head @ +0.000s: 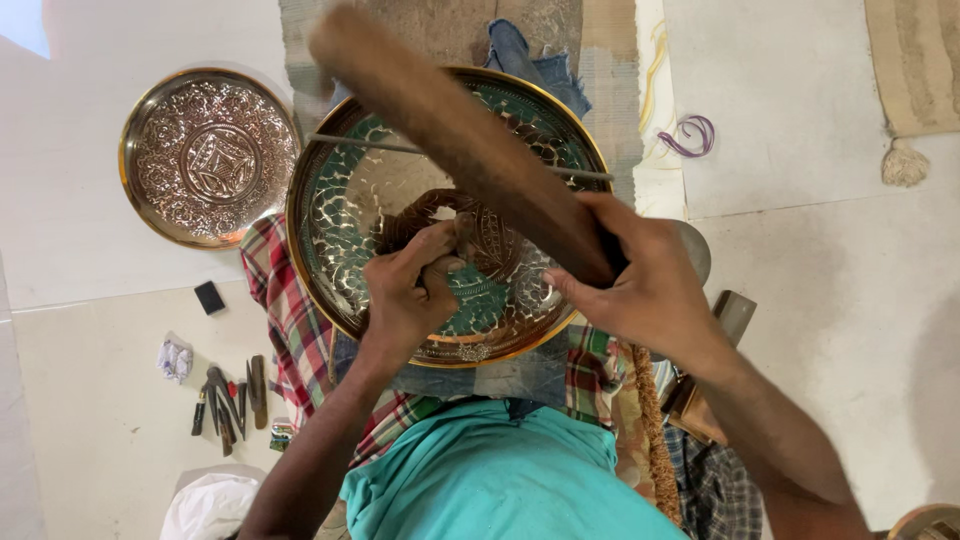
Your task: The person sits on the floor holding a chisel against an engraved brass plate and strikes it with a wooden mallet to deepen the recessed design, repositioning the chisel across the pattern and steadying the plate with the other hand.
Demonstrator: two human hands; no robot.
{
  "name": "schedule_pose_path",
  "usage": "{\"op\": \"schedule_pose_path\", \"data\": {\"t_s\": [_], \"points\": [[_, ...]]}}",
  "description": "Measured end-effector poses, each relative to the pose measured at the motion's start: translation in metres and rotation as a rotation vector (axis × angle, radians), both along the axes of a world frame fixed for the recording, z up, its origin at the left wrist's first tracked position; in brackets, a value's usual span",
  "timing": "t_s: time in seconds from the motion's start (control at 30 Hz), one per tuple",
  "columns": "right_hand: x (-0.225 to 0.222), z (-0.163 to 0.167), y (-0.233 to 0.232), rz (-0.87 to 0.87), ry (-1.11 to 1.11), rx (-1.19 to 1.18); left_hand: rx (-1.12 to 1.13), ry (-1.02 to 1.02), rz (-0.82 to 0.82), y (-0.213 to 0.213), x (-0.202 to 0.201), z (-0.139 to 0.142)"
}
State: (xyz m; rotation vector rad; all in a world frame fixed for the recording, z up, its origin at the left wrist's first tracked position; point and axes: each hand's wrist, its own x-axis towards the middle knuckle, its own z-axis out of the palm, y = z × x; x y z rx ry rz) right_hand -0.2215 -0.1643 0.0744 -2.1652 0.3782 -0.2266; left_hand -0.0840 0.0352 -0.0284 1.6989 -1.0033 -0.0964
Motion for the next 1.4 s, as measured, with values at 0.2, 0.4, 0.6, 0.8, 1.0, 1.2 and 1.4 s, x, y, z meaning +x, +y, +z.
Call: {"op": "schedule_pose_path", "data": {"t_s": [0.2, 0.4, 0.6, 0.8, 1.0, 1.2, 1.4], "points": [[0.014, 0.019, 0.003, -0.039, -0.011, 0.126, -0.056, -0.014, 0.016, 0.001, -0.002, -0.011], [0.032, 0.04, -0.001, 0.193, 0.241, -0.149, 0.015, -0.087, 0.088, 0.002, -0.001, -0.012], [0.033, 0.045, -0.001, 0.329, 0.344, -0.484, 0.003, -0.049, 0.025, 0.001, -0.001, -0.004], [0.031, 0.037, -0.009, 0.151, 0.257, -0.277, 0.0, -0.027, 0.059, 0.001, -0.002, -0.004], [0.03, 0.035, -0.005, 0.118, 0.087, -0.007, -0.015, -0.016, 0.039, 0.001, 0.001, -0.009], [0.031, 0.033, -0.006, 0.147, 0.251, -0.234, 0.013, -0.007, 0.019, 0.005, 0.0, -0.011], [0.028, 0.036, -0.005, 0.22, 0.382, -0.343, 0.063, -0.055, 0.053, 0.008, 0.002, -0.024]]}}
